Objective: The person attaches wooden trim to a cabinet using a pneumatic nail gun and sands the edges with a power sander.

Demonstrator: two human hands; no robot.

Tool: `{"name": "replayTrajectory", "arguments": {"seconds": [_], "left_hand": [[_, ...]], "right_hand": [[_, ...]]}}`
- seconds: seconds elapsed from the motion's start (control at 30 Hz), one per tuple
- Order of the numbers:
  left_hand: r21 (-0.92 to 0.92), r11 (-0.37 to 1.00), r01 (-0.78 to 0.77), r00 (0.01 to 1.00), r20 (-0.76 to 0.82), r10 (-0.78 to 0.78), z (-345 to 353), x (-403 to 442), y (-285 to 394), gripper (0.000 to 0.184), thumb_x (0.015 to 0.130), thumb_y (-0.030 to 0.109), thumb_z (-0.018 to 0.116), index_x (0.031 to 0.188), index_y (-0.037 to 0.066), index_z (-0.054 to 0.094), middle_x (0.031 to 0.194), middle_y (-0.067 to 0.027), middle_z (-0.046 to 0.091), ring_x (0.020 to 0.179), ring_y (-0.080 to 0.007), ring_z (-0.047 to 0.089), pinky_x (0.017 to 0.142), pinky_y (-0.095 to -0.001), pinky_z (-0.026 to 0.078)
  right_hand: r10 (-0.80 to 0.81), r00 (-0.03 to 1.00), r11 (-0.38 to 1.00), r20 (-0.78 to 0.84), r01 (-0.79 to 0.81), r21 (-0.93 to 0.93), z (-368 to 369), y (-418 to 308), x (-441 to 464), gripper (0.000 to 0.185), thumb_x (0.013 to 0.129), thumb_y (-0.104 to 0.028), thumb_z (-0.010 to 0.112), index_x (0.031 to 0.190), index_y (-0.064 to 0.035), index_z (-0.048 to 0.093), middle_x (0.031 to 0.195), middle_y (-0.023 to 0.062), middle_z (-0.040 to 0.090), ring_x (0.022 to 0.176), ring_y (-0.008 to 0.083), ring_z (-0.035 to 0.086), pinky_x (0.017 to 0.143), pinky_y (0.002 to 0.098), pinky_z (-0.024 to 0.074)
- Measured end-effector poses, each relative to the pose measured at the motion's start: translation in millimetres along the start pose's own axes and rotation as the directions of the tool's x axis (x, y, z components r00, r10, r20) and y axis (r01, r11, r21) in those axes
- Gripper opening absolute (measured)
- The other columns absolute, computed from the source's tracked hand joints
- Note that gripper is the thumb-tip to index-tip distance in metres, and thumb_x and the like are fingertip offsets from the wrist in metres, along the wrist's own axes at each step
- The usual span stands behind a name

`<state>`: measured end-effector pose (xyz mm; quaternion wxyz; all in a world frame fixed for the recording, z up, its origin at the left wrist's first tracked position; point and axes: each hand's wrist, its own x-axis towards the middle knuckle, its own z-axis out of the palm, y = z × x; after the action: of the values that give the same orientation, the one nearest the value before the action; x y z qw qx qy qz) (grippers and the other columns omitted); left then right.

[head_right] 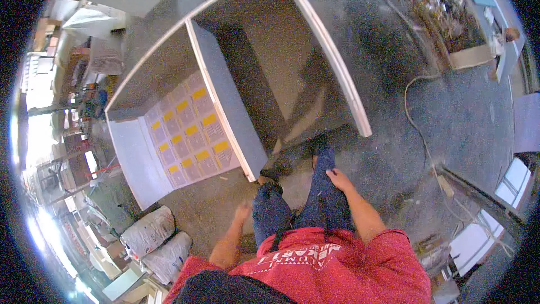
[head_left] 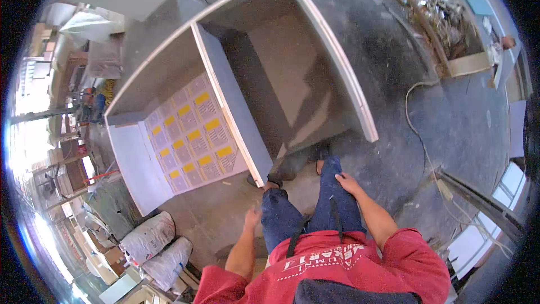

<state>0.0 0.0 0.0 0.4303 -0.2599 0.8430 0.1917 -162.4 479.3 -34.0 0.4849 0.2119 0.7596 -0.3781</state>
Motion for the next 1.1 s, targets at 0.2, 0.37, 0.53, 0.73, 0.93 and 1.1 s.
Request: {"name": "replayTrajectory", "arguments": {"seconds": [0.2,0.37,0.53,0.73,0.93,1.1], "left_hand": [[-0.552,0.815,0.177,0.984,0.120,-0.132,47,-113,42,0.045,0.089,0.031,0.062,0.122,0.001,0.064,0.083,-0.0132,0.070,0.071,-0.0216,0.067,0.062,-0.0376,0.052],[-0.755,0.603,-0.256,0.960,-0.124,0.252,58,-85,89,0.045,0.088,0.022,0.062,0.128,0.000,0.062,0.088,-0.0099,0.070,0.069,-0.0173,0.063,0.059,-0.0328,0.051],[-0.812,0.575,-0.100,0.992,-0.038,0.119,-22,-50,162,0.042,0.085,0.018,0.065,0.123,0.000,0.065,0.083,-0.0069,0.066,0.067,-0.0156,0.060,0.058,-0.0294,0.048],[-0.922,0.301,-0.243,0.961,-0.271,-0.054,-57,-37,200,0.038,0.087,0.020,0.060,0.120,0.002,0.066,0.074,-0.0069,0.066,0.063,-0.0137,0.060,0.057,-0.0302,0.048],[-0.643,0.722,-0.256,0.933,-0.359,0.011,2,-52,198,0.038,0.083,0.027,0.059,0.109,0.002,0.072,0.084,-0.0151,0.072,0.074,-0.0235,0.068,0.066,-0.0390,0.053],[-0.057,0.992,-0.111,0.975,-0.200,0.098,58,-97,274,0.038,0.081,0.034,0.055,0.088,0.002,0.074,0.093,-0.0227,0.070,0.089,-0.0361,0.069,0.081,-0.0445,0.053]], "right_hand": [[-0.034,0.998,0.999,-0.062,0.036,0.034,-93,21,-92,0.051,0.091,-0.044,0.061,0.119,-0.0016,0.065,0.092,0.0126,0.071,0.076,0.0258,0.067,0.069,0.0399,0.0541],[-0.085,0.958,0.995,-0.272,0.094,0.017,-110,101,-106,0.046,0.090,-0.043,0.061,0.109,-0.0020,0.068,0.081,0.0103,0.070,0.066,0.0246,0.066,0.064,0.0403,0.0536],[-0.250,0.900,0.968,-0.358,0.231,-0.094,-98,171,-143,0.036,0.092,-0.033,0.061,0.107,-0.0015,0.070,0.087,0.0091,0.072,0.081,0.0189,0.066,0.074,0.0343,0.0531],[-0.339,0.915,0.936,-0.219,0.352,0.019,-99,317,-74,0.025,0.090,-0.021,0.065,0.100,0.0004,0.071,0.088,0.0066,0.072,0.088,0.0136,0.064,0.074,0.0327,0.0522],[-0.276,0.828,0.961,-0.488,0.252,-0.117,-189,268,-177,0.032,0.088,-0.027,0.059,0.097,0.0021,0.070,0.093,0.0187,0.072,0.090,0.0293,0.067,0.079,0.0422,0.0511],[-0.264,0.905,0.933,-0.333,0.151,-0.327,-279,324,-157,0.034,0.093,-0.028,0.052,0.103,-0.0008,0.070,0.101,0.0192,0.070,0.090,0.0307,0.067,0.083,0.0413,0.0513]]}}
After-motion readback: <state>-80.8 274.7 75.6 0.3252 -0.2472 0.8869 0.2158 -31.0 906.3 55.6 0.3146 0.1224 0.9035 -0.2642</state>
